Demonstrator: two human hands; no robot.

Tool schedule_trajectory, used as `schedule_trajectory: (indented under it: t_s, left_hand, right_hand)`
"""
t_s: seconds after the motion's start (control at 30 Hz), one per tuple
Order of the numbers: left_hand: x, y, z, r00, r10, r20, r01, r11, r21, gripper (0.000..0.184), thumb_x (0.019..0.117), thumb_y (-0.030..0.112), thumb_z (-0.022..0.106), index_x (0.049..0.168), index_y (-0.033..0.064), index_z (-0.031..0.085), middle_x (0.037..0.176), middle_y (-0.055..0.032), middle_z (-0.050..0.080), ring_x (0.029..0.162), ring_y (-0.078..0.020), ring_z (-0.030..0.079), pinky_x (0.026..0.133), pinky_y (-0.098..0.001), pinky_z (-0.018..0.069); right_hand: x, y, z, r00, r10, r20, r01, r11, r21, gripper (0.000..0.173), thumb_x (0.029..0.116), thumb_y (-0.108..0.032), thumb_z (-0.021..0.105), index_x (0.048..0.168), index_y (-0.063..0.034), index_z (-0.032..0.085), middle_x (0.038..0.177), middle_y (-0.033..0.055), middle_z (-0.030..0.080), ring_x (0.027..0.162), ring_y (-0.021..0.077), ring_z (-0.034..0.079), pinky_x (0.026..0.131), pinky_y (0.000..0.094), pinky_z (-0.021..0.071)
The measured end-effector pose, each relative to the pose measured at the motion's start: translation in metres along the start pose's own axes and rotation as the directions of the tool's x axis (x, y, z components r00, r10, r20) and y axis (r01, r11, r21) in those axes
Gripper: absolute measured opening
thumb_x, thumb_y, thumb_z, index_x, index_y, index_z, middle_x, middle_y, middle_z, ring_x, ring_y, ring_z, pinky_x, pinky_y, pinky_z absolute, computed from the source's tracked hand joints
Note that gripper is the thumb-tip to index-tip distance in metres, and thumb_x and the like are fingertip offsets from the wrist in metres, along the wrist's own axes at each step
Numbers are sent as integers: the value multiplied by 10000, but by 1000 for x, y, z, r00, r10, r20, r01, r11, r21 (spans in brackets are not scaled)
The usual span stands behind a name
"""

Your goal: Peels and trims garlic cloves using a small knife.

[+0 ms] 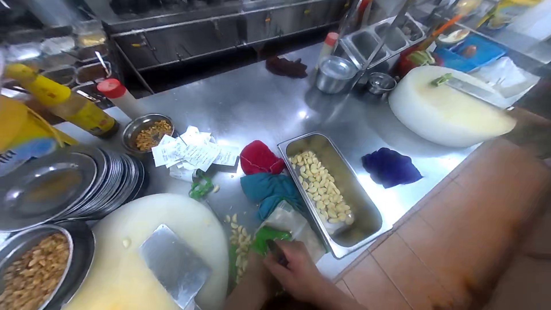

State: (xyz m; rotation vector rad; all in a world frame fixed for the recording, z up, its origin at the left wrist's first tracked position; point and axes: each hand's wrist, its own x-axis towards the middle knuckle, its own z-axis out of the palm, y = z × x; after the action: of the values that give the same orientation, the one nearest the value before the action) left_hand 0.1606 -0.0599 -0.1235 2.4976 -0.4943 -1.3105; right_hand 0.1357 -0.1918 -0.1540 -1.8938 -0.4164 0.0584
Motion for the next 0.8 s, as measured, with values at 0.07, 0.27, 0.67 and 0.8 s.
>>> schedule_trajectory:
  t_s: [0.07, 0.27, 0.67, 0.8]
  left_hand:
    - [-5, 10, -8, 996, -66, 67, 65, 998, 18, 447, 1061, 248, 495, 1424, -7, 547, 1453, -259, 544, 1358, -460, 495, 1118, -634, 360]
    - [-12, 17, 4, 982, -179, 66, 176, 983, 53, 395, 1074, 203, 443, 1361, -39, 564, 1316, -288, 621, 1247, -477, 586, 1033, -649, 445]
    - [-44, -31, 73, 862, -36, -505, -309, 753, -582, 313, 1064, 224, 426, 1194, -4, 596, 747, -76, 595, 625, -172, 578, 619, -373, 525]
    - [-40, -47, 89, 886, -177, -428, -278, 536, -797, 297, 1061, 253, 419, 1121, 32, 608, 725, -11, 545, 578, -117, 528, 541, -307, 484]
  right_hand:
    - [-2, 0, -6, 1000, 2, 14, -2, 1000, 1, 169, 954, -134, 642, 869, 11, 661, 654, 74, 610, 564, 116, 579, 541, 258, 493]
    - [-9, 3, -14, 999, 41, 15, -41, 999, 1, 160, 956, -139, 636, 916, 10, 678, 680, 65, 633, 582, 103, 599, 564, 255, 515]
    - [-24, 2, -20, 879, 455, -139, -465, 884, -50, 154, 943, -230, 704, 939, -78, 723, 706, -4, 657, 593, 87, 606, 583, 304, 535]
    - [-26, -1, -13, 915, 362, -175, -369, 929, -5, 95, 932, -206, 698, 878, -128, 697, 649, -54, 620, 525, 43, 561, 492, 241, 485]
